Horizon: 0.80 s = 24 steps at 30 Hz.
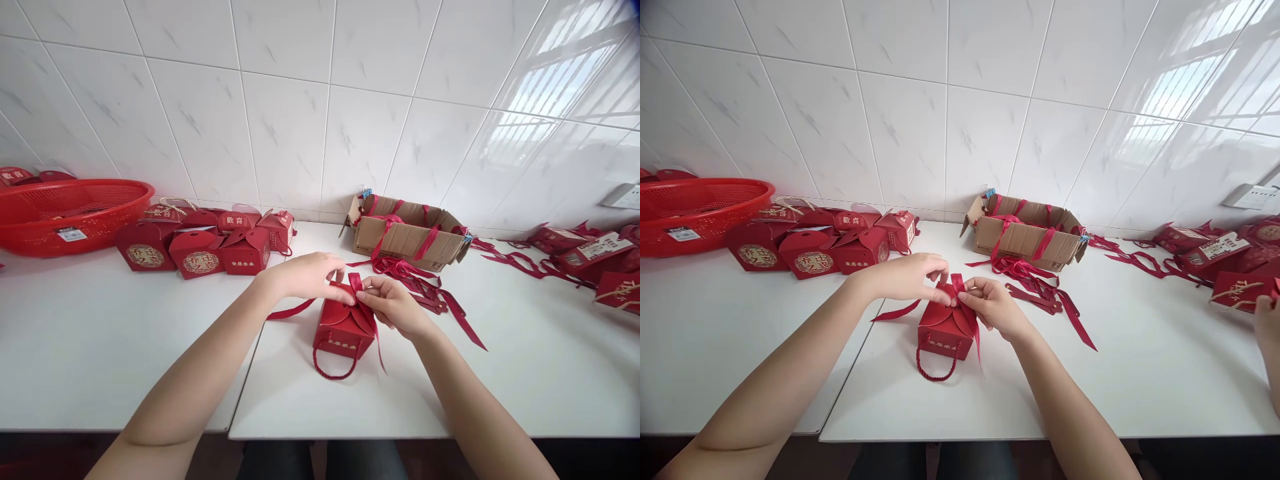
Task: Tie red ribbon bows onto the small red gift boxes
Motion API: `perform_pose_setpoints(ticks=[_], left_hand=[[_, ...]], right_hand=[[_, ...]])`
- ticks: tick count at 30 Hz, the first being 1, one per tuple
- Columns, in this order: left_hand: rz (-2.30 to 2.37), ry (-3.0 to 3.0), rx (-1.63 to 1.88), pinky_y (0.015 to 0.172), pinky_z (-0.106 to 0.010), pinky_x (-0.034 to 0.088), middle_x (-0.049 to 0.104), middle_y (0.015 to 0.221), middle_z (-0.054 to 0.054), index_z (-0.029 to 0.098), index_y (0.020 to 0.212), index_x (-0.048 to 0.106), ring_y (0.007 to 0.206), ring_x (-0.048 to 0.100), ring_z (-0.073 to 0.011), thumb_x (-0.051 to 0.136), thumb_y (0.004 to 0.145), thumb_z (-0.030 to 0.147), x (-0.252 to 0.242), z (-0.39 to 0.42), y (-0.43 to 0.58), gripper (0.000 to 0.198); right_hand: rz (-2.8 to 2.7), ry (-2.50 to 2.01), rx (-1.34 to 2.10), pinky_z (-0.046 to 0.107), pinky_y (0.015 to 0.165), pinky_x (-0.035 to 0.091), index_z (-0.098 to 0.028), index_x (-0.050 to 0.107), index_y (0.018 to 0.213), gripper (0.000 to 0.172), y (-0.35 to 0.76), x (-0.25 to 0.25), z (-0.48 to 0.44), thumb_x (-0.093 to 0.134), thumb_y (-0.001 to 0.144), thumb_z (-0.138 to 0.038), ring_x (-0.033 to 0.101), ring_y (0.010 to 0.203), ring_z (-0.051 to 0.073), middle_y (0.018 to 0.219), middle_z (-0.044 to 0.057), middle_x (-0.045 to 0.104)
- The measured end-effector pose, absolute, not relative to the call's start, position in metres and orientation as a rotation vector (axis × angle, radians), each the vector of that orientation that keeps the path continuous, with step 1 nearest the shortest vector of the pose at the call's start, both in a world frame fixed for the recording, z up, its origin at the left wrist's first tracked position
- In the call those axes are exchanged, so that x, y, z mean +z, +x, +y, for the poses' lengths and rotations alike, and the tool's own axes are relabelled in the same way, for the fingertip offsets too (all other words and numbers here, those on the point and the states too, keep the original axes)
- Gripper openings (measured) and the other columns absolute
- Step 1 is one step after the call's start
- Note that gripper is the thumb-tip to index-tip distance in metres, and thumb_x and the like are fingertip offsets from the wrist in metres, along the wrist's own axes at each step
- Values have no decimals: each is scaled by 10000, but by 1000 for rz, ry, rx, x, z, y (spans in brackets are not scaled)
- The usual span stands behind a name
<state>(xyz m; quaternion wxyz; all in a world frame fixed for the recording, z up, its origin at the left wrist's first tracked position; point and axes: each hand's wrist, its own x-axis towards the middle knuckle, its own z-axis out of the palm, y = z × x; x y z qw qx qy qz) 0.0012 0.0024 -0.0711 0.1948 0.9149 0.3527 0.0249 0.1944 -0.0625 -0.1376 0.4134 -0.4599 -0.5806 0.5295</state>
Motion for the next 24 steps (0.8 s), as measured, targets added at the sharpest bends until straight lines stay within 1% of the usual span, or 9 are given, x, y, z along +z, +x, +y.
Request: perform_pose_setpoints(ticks=[2, 5, 8, 11, 13, 14, 16, 20, 24], left_hand=[[1013, 2574, -60, 541, -248, 345, 585, 1010, -51, 220, 869, 570, 708, 534, -165, 597, 681, 587, -70, 4, -2, 414], [1006, 2604, -178, 581, -253, 362, 574, 1043, -57, 223, 883, 573, 774, 544, -178, 531, 763, 448, -70, 6, -4, 258], [955, 2594, -219, 577, -256, 360, 591, 1032, -40, 219, 823, 574, 736, 541, -162, 477, 787, 336, -69, 4, -4, 156], [911, 2575, -116, 557, -258, 350, 622, 929, -20, 216, 801, 566, 670, 529, -147, 456, 796, 302, -65, -3, -6, 139], [873, 2575, 17, 560, -263, 350, 630, 858, -13, 219, 817, 574, 654, 526, -144, 431, 823, 295, -60, -10, -6, 162], [843, 2574, 91, 568, -264, 355, 631, 846, -12, 219, 825, 582, 660, 530, -144, 419, 837, 290, -58, -13, -5, 178], [767, 2574, 242, 595, -264, 371, 630, 867, -13, 217, 841, 598, 696, 545, -142, 397, 860, 271, -56, -18, -2, 209], [675, 2590, 463, 635, -259, 395, 616, 919, -15, 207, 873, 607, 728, 545, -129, 376, 879, 223, -64, -17, 9, 232], [656, 2564, 562, 693, -259, 421, 606, 943, -15, 206, 882, 613, 773, 552, -133, 413, 867, 230, -86, -4, 24, 202]], right_hand=[[-1466, -1183, 1327, 202, 327, 159, -158, 551, 816, 275, 196, -136, -63, 630, 772, -417, 315, 359, 10, 858, 49, 708], [-1468, -1185, 1343, 200, 335, 159, -156, 555, 826, 264, 196, -135, -64, 627, 769, -404, 317, 379, 15, 902, 69, 712], [-1435, -1254, 1322, 195, 347, 152, -153, 585, 814, 231, 193, -135, -64, 621, 763, -375, 333, 394, 25, 862, 68, 717], [-1408, -1354, 1225, 192, 396, 301, -154, 645, 760, 157, 186, -133, -65, 612, 741, -307, 502, 488, 76, 779, 56, 719], [-1406, -1384, 1165, 223, 526, 433, -163, 684, 744, 123, 181, -131, -67, 603, 719, -252, 609, 631, 134, 745, 50, 718], [-1416, -1397, 1138, 242, 584, 460, -168, 700, 745, 126, 179, -130, -68, 598, 710, -234, 628, 681, 155, 736, 47, 717], [-1476, -1414, 1084, 254, 594, 455, -177, 717, 731, 141, 178, -129, -70, 586, 710, -224, 618, 670, 159, 719, 35, 707], [-1676, -1310, 1096, 231, 469, 330, -173, 702, 732, 188, 180, -128, -75, 545, 776, -265, 479, 524, 102, 639, 7, 630], [-1738, -1276, 1094, 231, 452, 282, -157, 652, 681, 292, 181, -128, -77, 554, 818, -395, 407, 498, 88, 594, 5, 574]])
